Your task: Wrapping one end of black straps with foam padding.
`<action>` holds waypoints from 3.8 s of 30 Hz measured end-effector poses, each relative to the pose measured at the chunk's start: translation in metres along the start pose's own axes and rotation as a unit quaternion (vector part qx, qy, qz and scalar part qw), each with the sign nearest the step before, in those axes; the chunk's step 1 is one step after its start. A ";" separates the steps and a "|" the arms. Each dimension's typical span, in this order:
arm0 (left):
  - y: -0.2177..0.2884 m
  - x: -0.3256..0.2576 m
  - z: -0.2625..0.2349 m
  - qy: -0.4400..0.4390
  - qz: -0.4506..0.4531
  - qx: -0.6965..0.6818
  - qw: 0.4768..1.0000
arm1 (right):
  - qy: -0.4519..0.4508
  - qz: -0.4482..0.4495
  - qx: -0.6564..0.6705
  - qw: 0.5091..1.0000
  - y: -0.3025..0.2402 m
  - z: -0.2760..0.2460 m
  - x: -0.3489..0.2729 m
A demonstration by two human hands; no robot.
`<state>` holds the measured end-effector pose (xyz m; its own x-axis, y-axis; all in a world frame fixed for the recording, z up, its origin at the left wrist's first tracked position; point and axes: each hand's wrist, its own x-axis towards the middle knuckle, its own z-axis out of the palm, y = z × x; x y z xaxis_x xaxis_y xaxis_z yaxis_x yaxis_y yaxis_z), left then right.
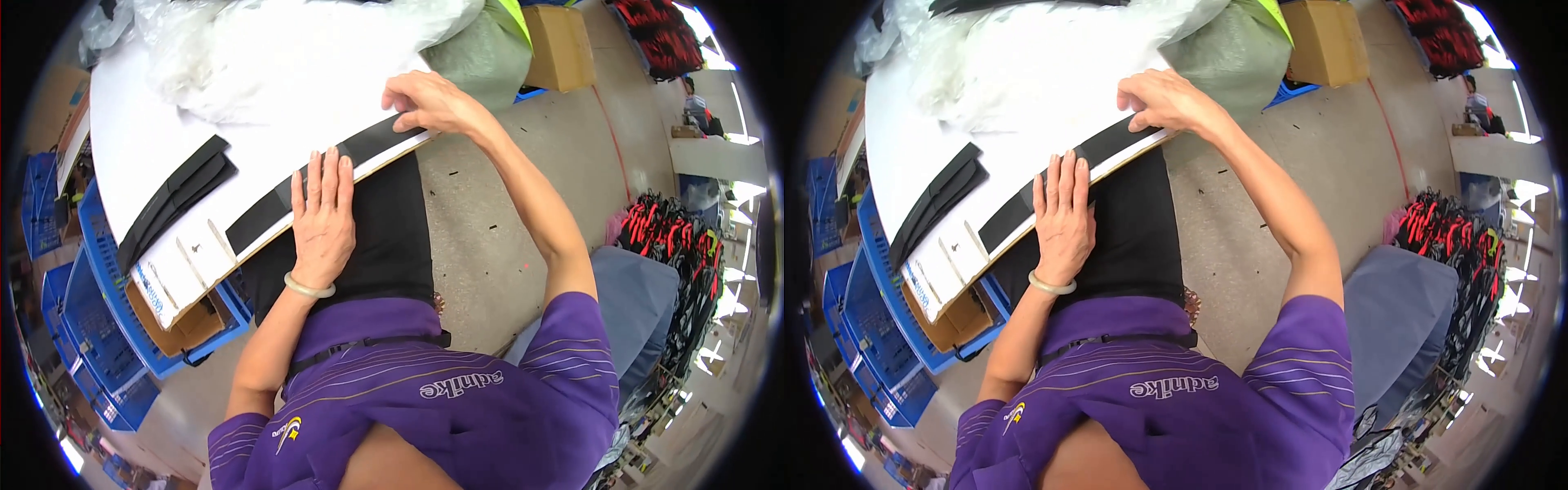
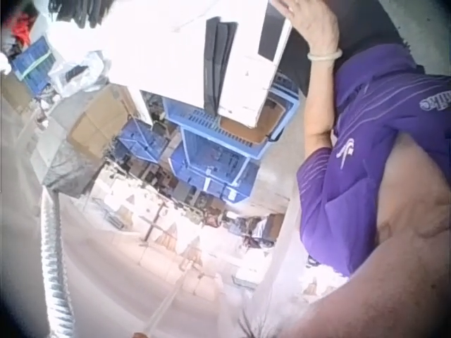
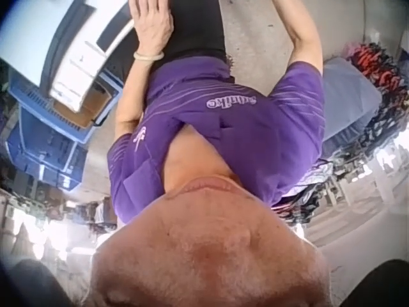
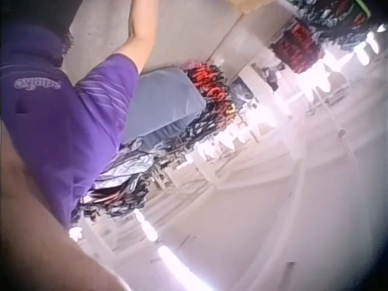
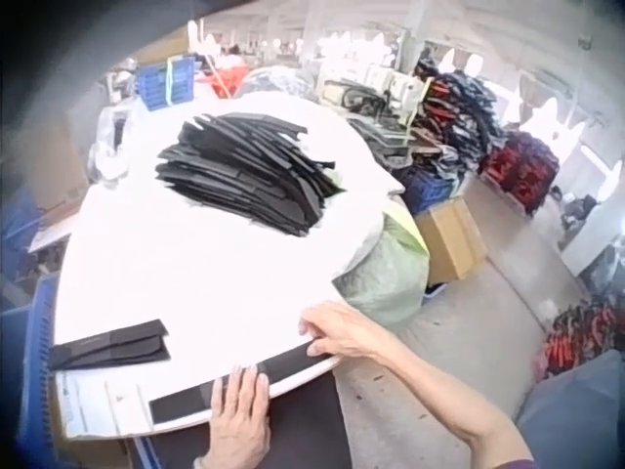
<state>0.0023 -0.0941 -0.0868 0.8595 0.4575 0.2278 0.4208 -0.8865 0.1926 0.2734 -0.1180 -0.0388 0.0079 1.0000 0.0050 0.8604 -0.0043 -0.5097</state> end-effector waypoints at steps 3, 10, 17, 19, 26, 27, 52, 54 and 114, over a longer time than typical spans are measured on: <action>0.002 -0.001 0.001 0.004 0.003 -0.005 1.000 | -0.096 0.087 0.079 0.988 0.000 -0.010 0.008; -0.003 -0.005 0.000 0.010 -0.011 -0.012 1.000 | -0.041 -0.036 0.085 0.995 -0.028 0.010 0.020; 0.003 -0.002 0.015 0.033 -0.025 -0.128 0.991 | -0.006 -0.237 0.095 0.967 -0.127 0.094 0.064; 0.003 0.001 0.008 0.075 -0.050 -0.174 0.981 | -0.022 -0.251 0.084 0.964 -0.143 0.109 0.072; 0.002 -0.003 0.008 0.046 -0.031 -0.134 0.990 | -0.037 -0.166 0.115 0.979 -0.158 0.128 0.081; 0.002 -0.002 0.008 0.041 -0.025 -0.117 0.992 | -0.024 -0.148 0.137 0.979 -0.159 0.130 0.081; -0.045 -0.005 -0.064 0.059 -0.010 -0.162 0.985 | 0.131 0.076 0.533 0.832 -0.114 0.004 0.033; -0.085 -0.011 -0.098 0.080 -0.021 -0.109 0.991 | 0.180 0.067 0.519 0.833 -0.097 -0.012 0.025; -0.234 -0.042 -0.093 0.102 -0.066 0.116 0.986 | 0.403 0.012 -0.173 0.899 0.015 -0.125 0.295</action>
<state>-0.1595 0.1008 -0.0524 0.7265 0.5535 0.4072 0.6002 -0.7997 0.0161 0.3520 0.1757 0.0625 0.2746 0.6700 0.6898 0.9610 -0.1667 -0.2206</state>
